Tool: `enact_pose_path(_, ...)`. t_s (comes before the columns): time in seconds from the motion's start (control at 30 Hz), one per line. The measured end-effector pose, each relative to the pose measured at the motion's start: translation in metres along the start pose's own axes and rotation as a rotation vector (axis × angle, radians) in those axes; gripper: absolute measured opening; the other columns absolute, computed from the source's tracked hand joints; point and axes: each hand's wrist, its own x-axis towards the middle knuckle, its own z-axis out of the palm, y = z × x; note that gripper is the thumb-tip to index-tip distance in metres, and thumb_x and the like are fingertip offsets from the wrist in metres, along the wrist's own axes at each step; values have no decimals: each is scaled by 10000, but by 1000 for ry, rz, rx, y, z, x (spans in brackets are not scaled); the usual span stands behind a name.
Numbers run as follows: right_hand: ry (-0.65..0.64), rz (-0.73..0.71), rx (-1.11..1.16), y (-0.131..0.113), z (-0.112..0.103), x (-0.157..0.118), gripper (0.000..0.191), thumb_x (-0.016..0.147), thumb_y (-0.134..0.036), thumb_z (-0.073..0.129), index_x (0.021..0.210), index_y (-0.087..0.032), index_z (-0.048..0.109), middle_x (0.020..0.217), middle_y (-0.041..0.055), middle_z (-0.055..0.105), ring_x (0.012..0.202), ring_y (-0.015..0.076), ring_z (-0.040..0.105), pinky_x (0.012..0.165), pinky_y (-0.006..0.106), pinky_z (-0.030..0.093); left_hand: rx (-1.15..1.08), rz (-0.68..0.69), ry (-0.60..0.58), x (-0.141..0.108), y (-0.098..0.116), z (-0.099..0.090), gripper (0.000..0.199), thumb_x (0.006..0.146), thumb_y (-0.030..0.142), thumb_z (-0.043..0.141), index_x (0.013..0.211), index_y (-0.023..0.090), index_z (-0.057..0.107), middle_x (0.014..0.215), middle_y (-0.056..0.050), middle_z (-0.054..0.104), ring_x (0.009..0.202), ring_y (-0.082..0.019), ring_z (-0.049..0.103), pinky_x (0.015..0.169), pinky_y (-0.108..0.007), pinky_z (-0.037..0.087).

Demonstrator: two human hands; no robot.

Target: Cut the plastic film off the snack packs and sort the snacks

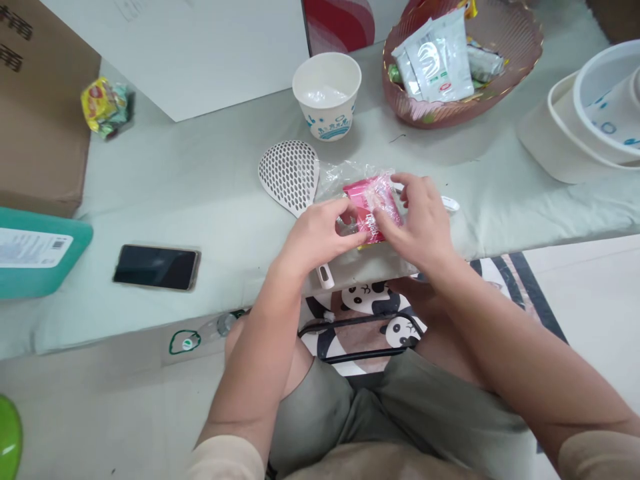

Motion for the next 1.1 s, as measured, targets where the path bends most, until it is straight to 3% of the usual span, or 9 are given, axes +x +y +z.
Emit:
enact_pose_path(0.13,-61,-69,-70,-7,0,0,361,808,-321,663,1154,-218,639,887,88,677,855,304,599,847,507,483,-50,-5,-119,-2,-1,-7,29,786,218,674,780,194,659,705,33,620,667,-121,558,636,-271,413)
enact_pose_path(0.27,-77,-67,-28,-8,-2,2,193,856,-188,564,1021,-245,644,745,43,653,797,265,599,847,463,456,-118,13,-154,-4,-3,-10,77,776,156,620,704,183,628,652,46,572,638,-100,522,623,-255,390)
enact_pose_path(0.4,-43,-128,-20,-10,-6,0,119,862,-274,598,963,-232,647,797,48,681,809,251,605,839,439,463,-168,17,-169,-6,-2,-10,69,765,149,612,705,175,632,638,53,553,619,-85,494,614,-239,386)
enact_pose_path(0.5,-86,-212,-50,-10,-7,-5,159,817,-346,670,922,-228,655,852,56,699,849,262,609,859,444,471,-240,3,-173,-6,-1,-10,45,757,167,626,715,169,641,645,50,565,605,-78,481,602,-231,393)
enact_pose_path(0.67,-104,-231,-43,-8,-13,-10,87,873,-269,602,918,-241,671,868,53,710,875,254,642,873,440,502,-284,-1,-150,-3,-2,-12,41,734,163,627,693,167,629,618,53,543,587,-72,469,582,-223,390)
enact_pose_path(0.77,-65,-168,-29,-7,-19,-9,149,870,-233,574,975,-250,678,808,34,690,835,234,658,836,413,520,-307,-2,-145,-2,-4,-13,42,720,159,623,679,167,618,603,56,529,571,-66,460,563,-216,382)
enact_pose_path(0.97,10,171,-41,6,-34,-2,398,753,-179,545,1136,-242,638,799,12,634,691,185,579,661,345,473,-333,-30,-158,-6,-5,-21,55,689,170,643,654,166,602,587,50,519,561,-64,452,537,-206,368)
enact_pose_path(1.1,17,309,-129,20,-44,2,473,696,-170,540,1160,-226,614,738,-8,604,666,191,569,701,375,486,-346,-26,-168,-11,-6,-27,43,672,151,644,645,169,616,589,42,535,568,-66,457,540,-204,378)
